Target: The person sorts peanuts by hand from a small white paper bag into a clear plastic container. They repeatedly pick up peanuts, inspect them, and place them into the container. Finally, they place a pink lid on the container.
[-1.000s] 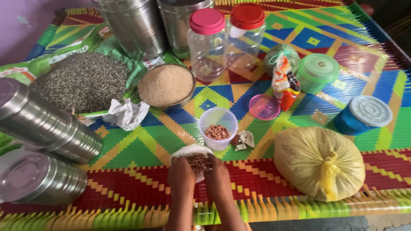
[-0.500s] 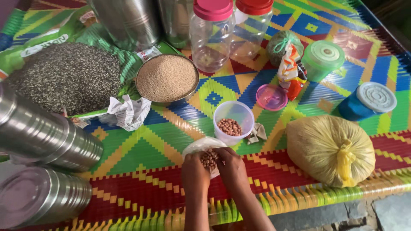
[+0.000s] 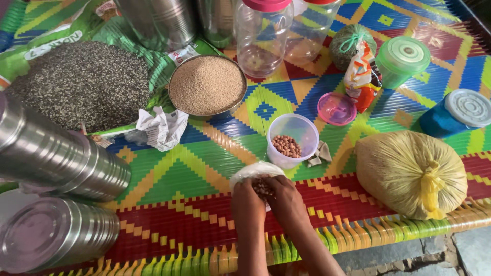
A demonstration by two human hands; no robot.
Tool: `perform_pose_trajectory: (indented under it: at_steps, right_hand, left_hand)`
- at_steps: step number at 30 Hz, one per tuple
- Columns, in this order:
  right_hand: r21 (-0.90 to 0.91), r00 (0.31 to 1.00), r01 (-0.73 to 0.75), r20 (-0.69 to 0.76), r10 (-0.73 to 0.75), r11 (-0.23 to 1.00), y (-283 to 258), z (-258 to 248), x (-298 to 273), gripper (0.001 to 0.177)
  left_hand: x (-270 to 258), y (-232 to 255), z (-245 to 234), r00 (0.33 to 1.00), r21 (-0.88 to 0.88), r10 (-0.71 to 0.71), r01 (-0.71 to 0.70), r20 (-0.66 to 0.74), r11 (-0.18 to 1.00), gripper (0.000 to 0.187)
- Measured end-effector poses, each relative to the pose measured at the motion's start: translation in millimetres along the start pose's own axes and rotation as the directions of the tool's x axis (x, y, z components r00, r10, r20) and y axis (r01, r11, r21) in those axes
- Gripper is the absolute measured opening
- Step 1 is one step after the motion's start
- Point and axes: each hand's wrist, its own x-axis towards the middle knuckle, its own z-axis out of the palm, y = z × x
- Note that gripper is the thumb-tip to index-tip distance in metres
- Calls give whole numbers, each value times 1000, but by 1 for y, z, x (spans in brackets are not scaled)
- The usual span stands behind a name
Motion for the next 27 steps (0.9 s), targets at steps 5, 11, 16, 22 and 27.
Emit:
perform_pose_trajectory:
  at_steps: [5, 11, 16, 22, 27]
  right_hand:
    - [141, 994, -110, -5, 112, 984, -3, -2, 4, 36]
    - [470, 924, -382, 197, 327, 796, 19, -1, 10, 40]
    - [755, 907, -419, 314, 282, 505, 44, 7, 12, 39]
    - [855, 853, -507, 481, 201, 109, 50, 2, 8, 39]
    - [850, 839, -526, 518, 166, 8, 35, -8, 8, 38]
  left_hand:
    - [3, 5, -3, 999, -125, -6, 10, 37, 992, 21]
    - [9, 13, -18, 997, -214, 34, -18, 72, 977, 19]
    - [7, 28, -42, 977, -416, -30, 117, 210, 902, 15]
    - [4, 40, -60, 954, -420, 280, -211, 108, 883, 20]
    - [0, 41, -64, 931, -517, 299, -155, 208, 842, 21]
